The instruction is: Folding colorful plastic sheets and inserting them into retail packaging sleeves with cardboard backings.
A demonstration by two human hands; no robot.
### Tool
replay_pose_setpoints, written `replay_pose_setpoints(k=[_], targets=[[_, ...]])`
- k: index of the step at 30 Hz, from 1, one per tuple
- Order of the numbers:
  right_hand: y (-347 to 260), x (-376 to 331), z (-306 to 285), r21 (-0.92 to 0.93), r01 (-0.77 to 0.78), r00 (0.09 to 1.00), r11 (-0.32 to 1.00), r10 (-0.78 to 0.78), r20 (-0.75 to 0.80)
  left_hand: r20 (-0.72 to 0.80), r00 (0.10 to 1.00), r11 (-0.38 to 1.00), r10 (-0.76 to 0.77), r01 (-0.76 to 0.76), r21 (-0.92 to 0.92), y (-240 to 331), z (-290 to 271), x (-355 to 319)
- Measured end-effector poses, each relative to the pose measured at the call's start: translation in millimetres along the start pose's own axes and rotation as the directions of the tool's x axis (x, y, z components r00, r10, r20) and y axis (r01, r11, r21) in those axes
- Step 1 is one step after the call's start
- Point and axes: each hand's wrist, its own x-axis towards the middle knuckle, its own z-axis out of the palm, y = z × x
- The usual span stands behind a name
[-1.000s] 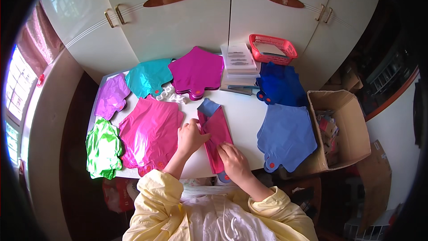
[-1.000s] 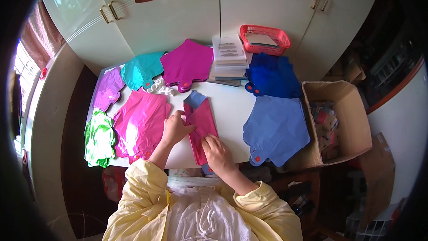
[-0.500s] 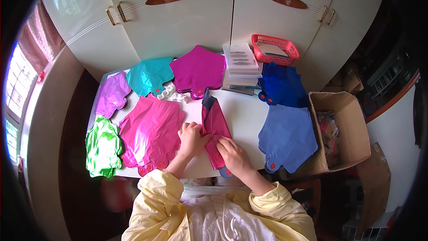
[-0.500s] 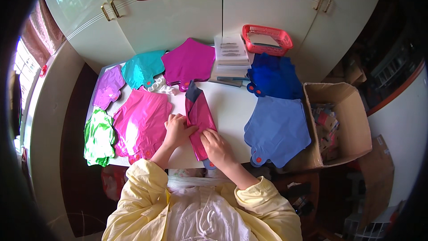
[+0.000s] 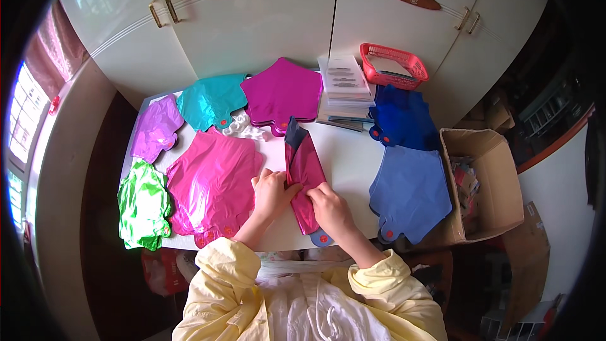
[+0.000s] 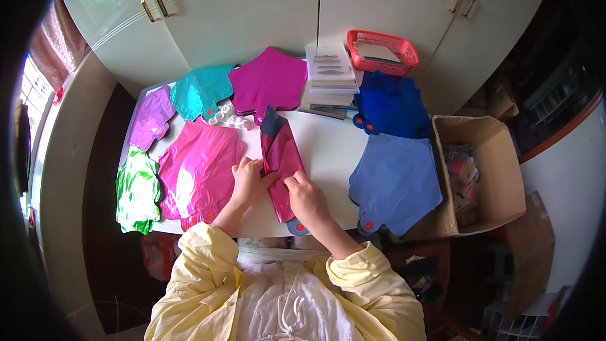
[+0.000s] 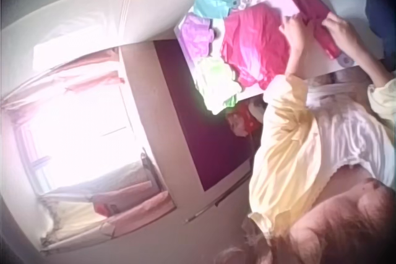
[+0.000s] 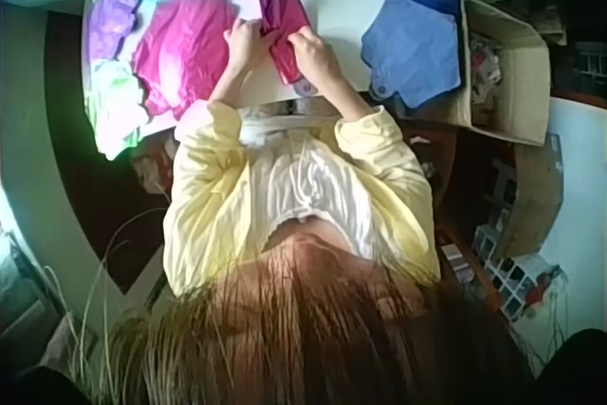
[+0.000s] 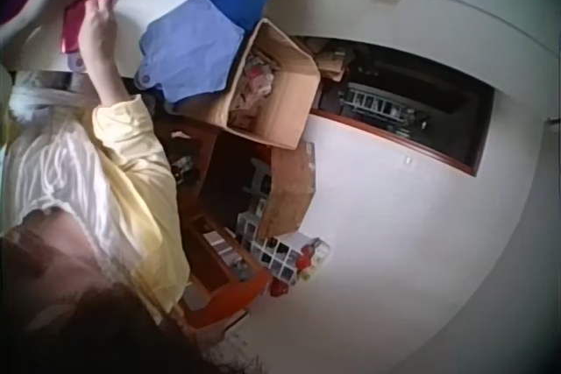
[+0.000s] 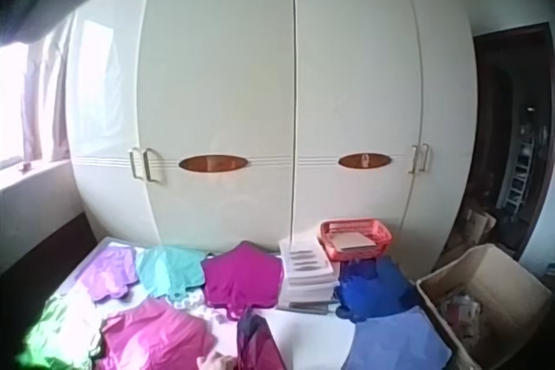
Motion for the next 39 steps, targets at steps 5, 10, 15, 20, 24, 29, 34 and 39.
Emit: replay_pose_setpoints(k=[5,10,15,20,24,29,34,39], targets=[[-13,1,5,-0.255,0.007,1.0,0.967,-0.013,-0.02,-0.02,1.0,1.0,0.02,-0.02,-0.013,-2,2,-1],[-9,-3,7,-0.286,0.062,0.998,0.956,-0.066,-0.005,0.028,1.0,1.0,-0.013,0.014,-0.019,-2,0,1],[-6,-8,3,-0.206,0.108,0.992,0.973,-0.12,-0.046,0.008,0.999,0.999,0.036,-0.035,-0.039,-6,2,1],[-4,-11,3,-0.199,0.108,0.993,0.974,-0.117,-0.033,0.004,0.997,0.996,0.074,-0.074,-0.049,-5,0,-1],[-2,-13,5,-0.266,0.106,0.989,0.958,-0.129,-0.073,-0.024,0.995,0.994,0.093,-0.094,-0.056,-6,2,-2],[-4,-14,5,-0.304,0.073,0.99,0.95,-0.105,-0.09,-0.022,0.996,0.995,0.084,-0.085,-0.055,-6,1,-2],[-4,-13,5,-0.313,0.052,0.992,0.948,-0.085,-0.092,-0.029,0.994,0.993,0.102,-0.103,-0.05,-6,1,-2],[-4,-13,6,-0.331,-0.002,0.995,0.944,-0.029,-0.09,-0.039,0.992,0.992,0.116,-0.118,-0.054,-6,2,-3]])
